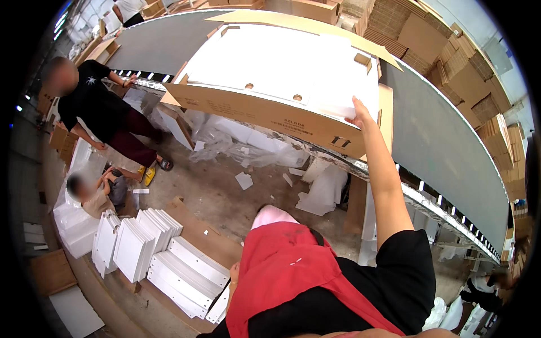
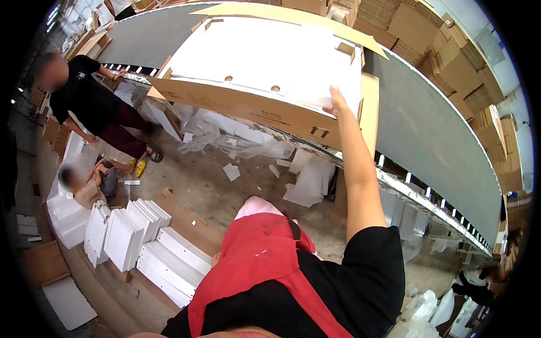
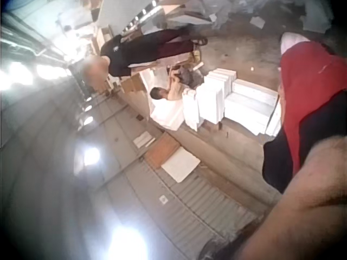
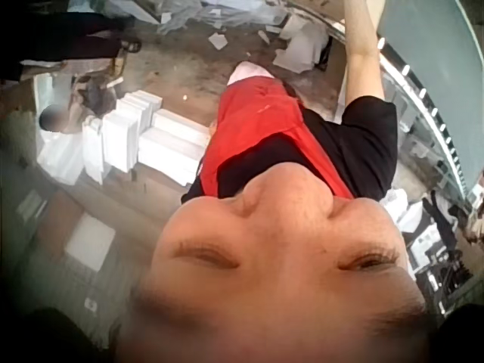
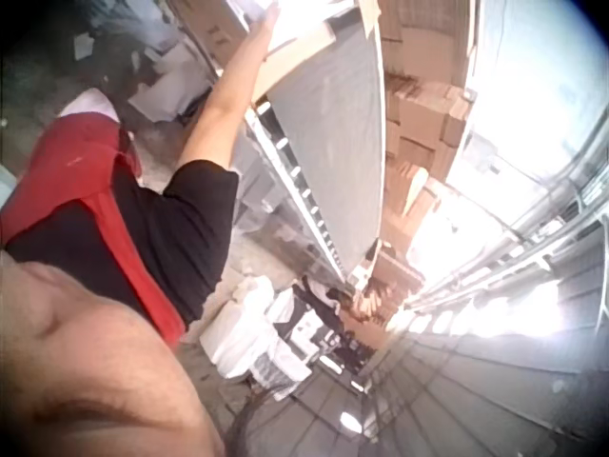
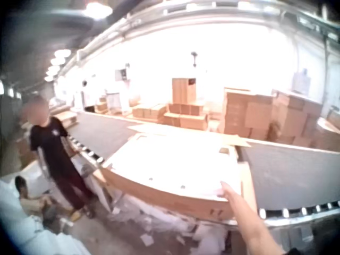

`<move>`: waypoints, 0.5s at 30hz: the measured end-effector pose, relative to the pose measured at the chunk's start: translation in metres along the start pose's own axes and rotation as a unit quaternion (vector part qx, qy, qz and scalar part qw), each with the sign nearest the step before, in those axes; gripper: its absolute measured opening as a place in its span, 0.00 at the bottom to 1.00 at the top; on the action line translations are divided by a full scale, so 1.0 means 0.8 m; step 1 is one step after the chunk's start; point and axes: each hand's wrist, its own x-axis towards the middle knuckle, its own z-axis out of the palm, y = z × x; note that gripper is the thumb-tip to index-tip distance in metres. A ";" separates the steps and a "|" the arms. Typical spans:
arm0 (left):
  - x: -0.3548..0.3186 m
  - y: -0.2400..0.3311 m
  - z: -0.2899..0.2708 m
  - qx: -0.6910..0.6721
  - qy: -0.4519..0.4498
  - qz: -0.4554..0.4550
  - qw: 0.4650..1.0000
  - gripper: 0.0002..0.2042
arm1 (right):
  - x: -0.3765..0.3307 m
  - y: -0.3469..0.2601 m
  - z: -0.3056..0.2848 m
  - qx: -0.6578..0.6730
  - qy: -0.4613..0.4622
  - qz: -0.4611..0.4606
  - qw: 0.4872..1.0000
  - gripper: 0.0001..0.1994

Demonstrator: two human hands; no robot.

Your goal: The person picks up white flat-pack furniture panels from a pile on the floor and places them into a large cardboard box on a conveyor belt. They handle the panels one by one, arranging them inside the box and occasionally adjusting the position of the panels or the box itself.

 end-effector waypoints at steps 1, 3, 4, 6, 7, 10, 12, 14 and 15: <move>-0.012 0.000 -0.002 0.045 0.017 0.010 0.999 0.13 | 0.007 0.007 -0.007 0.010 -0.012 0.006 1.000 0.30; -0.034 -0.007 -0.004 0.090 0.041 0.001 0.995 0.13 | 0.006 0.011 -0.008 0.016 -0.040 0.014 0.999 0.31; -0.036 -0.007 -0.004 0.105 0.048 -0.005 0.993 0.13 | 0.005 0.015 -0.008 0.019 -0.052 0.015 0.998 0.32; -0.045 -0.013 -0.007 0.125 0.048 -0.023 0.991 0.13 | 0.005 0.005 -0.005 -0.017 -0.057 0.012 0.998 0.33; -0.043 -0.014 -0.005 0.127 0.047 -0.030 0.990 0.13 | 0.008 -0.001 0.002 -0.053 -0.052 0.010 0.997 0.35; -0.032 -0.008 -0.003 0.127 0.039 -0.034 0.991 0.13 | 0.024 -0.001 0.026 -0.130 -0.062 0.049 0.988 0.39; -0.020 0.000 -0.002 0.119 0.040 -0.037 0.991 0.13 | 0.032 0.000 0.034 -0.161 -0.094 0.068 0.980 0.42; -0.005 0.011 -0.004 0.106 0.038 -0.039 0.993 0.13 | 0.030 0.003 0.022 -0.179 -0.136 0.068 0.972 0.45; 0.006 0.019 -0.004 0.093 0.038 -0.038 0.994 0.13 | 0.030 0.005 0.020 -0.162 -0.137 0.069 0.975 0.45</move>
